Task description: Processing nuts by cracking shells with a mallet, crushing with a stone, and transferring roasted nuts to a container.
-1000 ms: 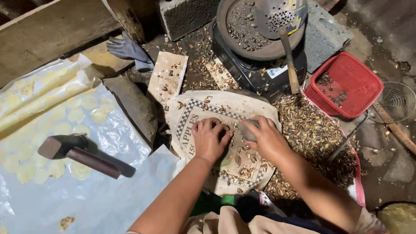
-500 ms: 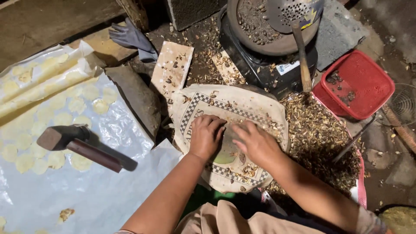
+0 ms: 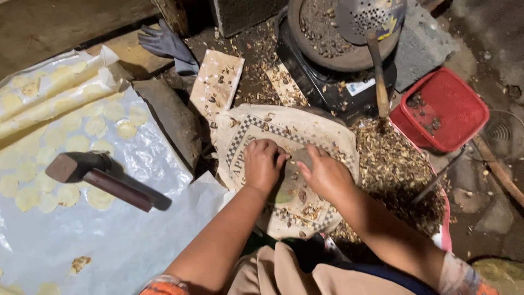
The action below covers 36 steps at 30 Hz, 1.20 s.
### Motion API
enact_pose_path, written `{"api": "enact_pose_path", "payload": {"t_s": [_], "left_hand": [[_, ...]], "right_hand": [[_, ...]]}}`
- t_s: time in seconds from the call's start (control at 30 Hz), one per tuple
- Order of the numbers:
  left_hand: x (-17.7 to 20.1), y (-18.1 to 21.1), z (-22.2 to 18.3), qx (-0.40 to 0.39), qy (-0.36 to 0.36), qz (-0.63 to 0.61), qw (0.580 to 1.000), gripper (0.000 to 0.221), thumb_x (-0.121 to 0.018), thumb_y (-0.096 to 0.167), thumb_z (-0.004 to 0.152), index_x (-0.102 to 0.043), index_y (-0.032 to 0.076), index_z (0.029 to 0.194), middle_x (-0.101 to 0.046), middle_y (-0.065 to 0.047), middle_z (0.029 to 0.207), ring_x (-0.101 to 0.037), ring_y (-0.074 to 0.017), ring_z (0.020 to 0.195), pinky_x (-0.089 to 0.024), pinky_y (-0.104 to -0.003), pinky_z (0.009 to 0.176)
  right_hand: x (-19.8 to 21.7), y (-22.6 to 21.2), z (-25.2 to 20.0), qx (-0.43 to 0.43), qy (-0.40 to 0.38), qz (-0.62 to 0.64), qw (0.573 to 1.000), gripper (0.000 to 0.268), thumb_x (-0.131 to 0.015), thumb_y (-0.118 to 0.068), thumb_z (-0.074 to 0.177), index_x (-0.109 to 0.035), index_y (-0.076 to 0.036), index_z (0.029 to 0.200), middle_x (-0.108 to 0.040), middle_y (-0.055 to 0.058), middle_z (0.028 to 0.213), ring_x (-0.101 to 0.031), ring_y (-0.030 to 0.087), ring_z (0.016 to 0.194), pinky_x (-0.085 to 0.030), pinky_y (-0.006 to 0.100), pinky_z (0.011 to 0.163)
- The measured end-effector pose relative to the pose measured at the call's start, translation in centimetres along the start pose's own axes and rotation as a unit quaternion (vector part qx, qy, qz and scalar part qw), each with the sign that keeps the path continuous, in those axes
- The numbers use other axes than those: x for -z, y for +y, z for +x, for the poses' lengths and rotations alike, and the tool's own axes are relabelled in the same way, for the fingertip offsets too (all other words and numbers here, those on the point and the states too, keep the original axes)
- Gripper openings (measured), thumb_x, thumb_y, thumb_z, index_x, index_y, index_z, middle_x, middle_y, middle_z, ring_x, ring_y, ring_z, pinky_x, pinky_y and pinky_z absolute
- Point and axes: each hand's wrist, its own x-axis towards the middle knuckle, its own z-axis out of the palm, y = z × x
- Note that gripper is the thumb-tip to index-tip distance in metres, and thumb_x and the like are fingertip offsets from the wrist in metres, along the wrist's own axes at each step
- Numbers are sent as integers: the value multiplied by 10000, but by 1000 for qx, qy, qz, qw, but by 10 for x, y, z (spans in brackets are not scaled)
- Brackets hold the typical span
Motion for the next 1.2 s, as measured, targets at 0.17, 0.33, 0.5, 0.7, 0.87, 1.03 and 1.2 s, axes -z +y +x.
{"api": "enact_pose_path", "payload": {"t_s": [0.17,0.33,0.5,0.7,0.87,1.03,1.2], "left_hand": [[1,4,1,18,-6,6,1000,120,-799,324,851,-718,249,898,-642,18,1074,-559,-259,1124,-384,-474,1085],[-4,6,0,27,-28,13,999,137,-805,396,828,-720,332,915,-587,72,1084,-515,-222,1147,-321,-497,1125],[26,9,-13,7,-23,29,999,303,-728,320,906,-684,275,1202,-604,-1,1173,-541,-248,1203,-358,-480,1117],[29,4,-15,-23,-1,3,1000,259,-698,214,913,-719,242,1170,-655,-17,1100,-580,-251,1170,-422,-451,1083],[14,-3,-9,-9,31,-26,999,194,-722,224,895,-712,216,1088,-612,-27,1131,-560,-276,1173,-439,-447,1040],[11,4,-4,31,24,-4,999,122,-762,341,882,-729,261,967,-603,1,1107,-556,-263,1153,-423,-445,1032],[2,2,-1,50,-1,10,999,148,-773,408,864,-718,310,960,-583,20,1155,-527,-268,1182,-386,-473,1057]], "right_hand": [[-35,12,-9,185,174,-223,941,478,-521,-389,975,-474,-179,1402,-607,157,1065,-731,325,589,-608,448,506],[-24,29,-2,9,40,35,999,543,-564,-438,955,-444,-290,1464,-635,151,1238,-714,485,969,-595,602,823],[-27,0,-1,144,148,-29,978,501,-574,-398,969,-459,-258,1436,-590,139,1194,-717,454,870,-610,558,701],[0,-13,-6,7,52,44,998,502,-531,-414,1001,-462,-169,1433,-625,250,1208,-692,525,1003,-572,620,834],[20,-14,5,-51,-11,58,997,470,-513,-435,991,-419,-228,1403,-677,245,1169,-686,486,1078,-544,605,894],[17,-5,32,-47,-69,15,996,529,-498,-478,974,-440,-232,1438,-671,234,1299,-689,466,1120,-545,592,931],[17,-24,-5,12,-12,-44,999,535,-516,-433,978,-442,-217,1462,-631,228,1298,-718,494,992,-572,613,858]]}}
